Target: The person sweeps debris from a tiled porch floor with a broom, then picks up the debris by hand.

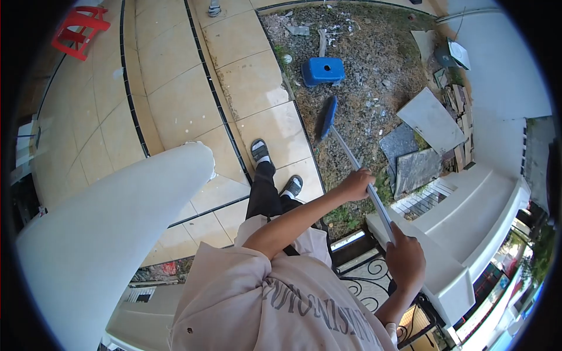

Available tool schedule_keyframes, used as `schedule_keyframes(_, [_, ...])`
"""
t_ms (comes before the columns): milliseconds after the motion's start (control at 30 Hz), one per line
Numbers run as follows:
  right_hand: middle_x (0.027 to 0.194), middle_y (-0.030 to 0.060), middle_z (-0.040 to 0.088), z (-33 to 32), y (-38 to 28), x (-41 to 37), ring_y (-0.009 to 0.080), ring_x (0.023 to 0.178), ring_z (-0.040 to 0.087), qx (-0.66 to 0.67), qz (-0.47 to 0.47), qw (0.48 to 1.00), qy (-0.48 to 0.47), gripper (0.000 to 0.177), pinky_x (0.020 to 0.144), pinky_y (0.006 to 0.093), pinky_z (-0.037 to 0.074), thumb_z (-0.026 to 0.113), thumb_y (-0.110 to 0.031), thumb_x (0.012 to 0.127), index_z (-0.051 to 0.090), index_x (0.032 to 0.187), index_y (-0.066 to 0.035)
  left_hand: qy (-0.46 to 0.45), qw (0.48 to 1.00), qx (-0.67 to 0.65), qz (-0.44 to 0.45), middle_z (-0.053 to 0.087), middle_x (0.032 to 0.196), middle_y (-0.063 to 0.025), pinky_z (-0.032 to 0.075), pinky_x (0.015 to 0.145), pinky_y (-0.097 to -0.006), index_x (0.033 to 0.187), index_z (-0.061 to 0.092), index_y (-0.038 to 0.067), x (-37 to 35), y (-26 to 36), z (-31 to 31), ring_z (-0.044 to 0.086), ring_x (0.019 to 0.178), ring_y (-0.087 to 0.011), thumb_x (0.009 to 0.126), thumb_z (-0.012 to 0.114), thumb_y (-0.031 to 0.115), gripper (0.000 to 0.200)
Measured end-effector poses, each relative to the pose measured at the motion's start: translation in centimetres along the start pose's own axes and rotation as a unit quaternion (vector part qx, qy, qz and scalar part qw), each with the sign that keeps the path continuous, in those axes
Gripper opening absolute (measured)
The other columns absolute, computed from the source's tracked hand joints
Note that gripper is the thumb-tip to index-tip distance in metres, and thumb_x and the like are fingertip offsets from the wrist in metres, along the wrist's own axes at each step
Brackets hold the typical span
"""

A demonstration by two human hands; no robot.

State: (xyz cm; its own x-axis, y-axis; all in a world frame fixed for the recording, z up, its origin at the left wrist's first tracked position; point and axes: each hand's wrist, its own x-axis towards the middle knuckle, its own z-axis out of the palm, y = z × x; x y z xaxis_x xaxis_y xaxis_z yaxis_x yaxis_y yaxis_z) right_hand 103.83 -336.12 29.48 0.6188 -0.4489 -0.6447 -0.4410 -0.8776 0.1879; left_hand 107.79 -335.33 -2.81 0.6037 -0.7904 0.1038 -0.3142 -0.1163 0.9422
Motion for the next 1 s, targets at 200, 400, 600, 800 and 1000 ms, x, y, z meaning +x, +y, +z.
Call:
schedule_keyframes(200, [0.083, 0.0228, 0.064, 9.2, 4.1, 2.4, 0.0403, 0.082, 0.062, 0.144, -0.123, 0.979, -0.076, 0.041, 0.076, 0.0484, 0.049, 0.055, -0.009, 0.079, 0.057, 0.120, -0.010, 0.077, 0.994, 0.056, -0.053, 0.050, 0.075, -0.0096, 0.039, 0.075, -0.0392, 0.072, 0.051, 0.005, -10.0, -0.2, -2.3, 0.047, 0.082, -0.0298, 0.064, 0.080, 0.018, 0.033])
schedule_keyframes(400, [0.083, 0.0213, 0.065, 16.4, 4.8, 3.8, 0.0408, 0.080, 0.064, 0.113, -0.137, 0.984, -0.023, 0.030, 0.072, 0.0508, 0.051, 0.049, -0.009, 0.081, 0.061, 0.109, -0.010, 0.061, 0.992, 0.089, -0.061, 0.051, 0.066, -0.0093, 0.036, 0.074, -0.0366, 0.061, 0.051, 0.007, -12.6, -5.8, 2.4, 0.050, 0.073, -0.0282, 0.069, 0.078, 0.022, 0.031])
schedule_keyframes(600, [0.078, 0.0189, 0.065, 13.9, 8.9, -1.1, 0.0372, 0.076, 0.065, 0.029, -0.022, 0.999, -0.022, 0.030, 0.068, 0.0468, 0.052, 0.048, -0.010, 0.084, 0.060, 0.111, -0.007, -0.130, 0.990, 0.000, 0.050, 0.051, 0.069, -0.0111, 0.039, 0.073, -0.0405, 0.062, 0.047, 0.006, -5.3, -1.1, 12.0, 0.052, 0.075, -0.0313, 0.076, 0.070, 0.025, 0.033])
schedule_keyframes(800, [0.070, 0.0146, 0.064, 11.1, 12.6, -9.7, 0.0319, 0.067, 0.065, -0.001, 0.003, 1.000, 0.010, 0.034, 0.060, 0.0433, 0.051, 0.053, -0.012, 0.084, 0.058, 0.117, -0.005, -0.111, 0.994, -0.011, 0.017, 0.055, 0.074, -0.0096, 0.042, 0.073, -0.0436, 0.066, 0.053, 0.007, -6.7, 9.0, 14.8, 0.055, 0.084, -0.0310, 0.069, 0.070, 0.014, 0.018])
schedule_keyframes(1000, [0.072, 0.0197, 0.064, 17.8, 12.8, -11.1, 0.0370, 0.071, 0.063, 0.216, -0.003, 0.976, -0.021, 0.036, 0.068, 0.0470, 0.051, 0.058, -0.016, 0.082, 0.061, 0.118, -0.017, -0.134, 0.982, 0.116, -0.064, 0.057, 0.076, -0.0070, 0.041, 0.068, -0.0448, 0.069, 0.057, 0.008, -15.4, 7.7, 8.7, 0.054, 0.090, -0.0281, 0.069, 0.071, 0.013, 0.015])
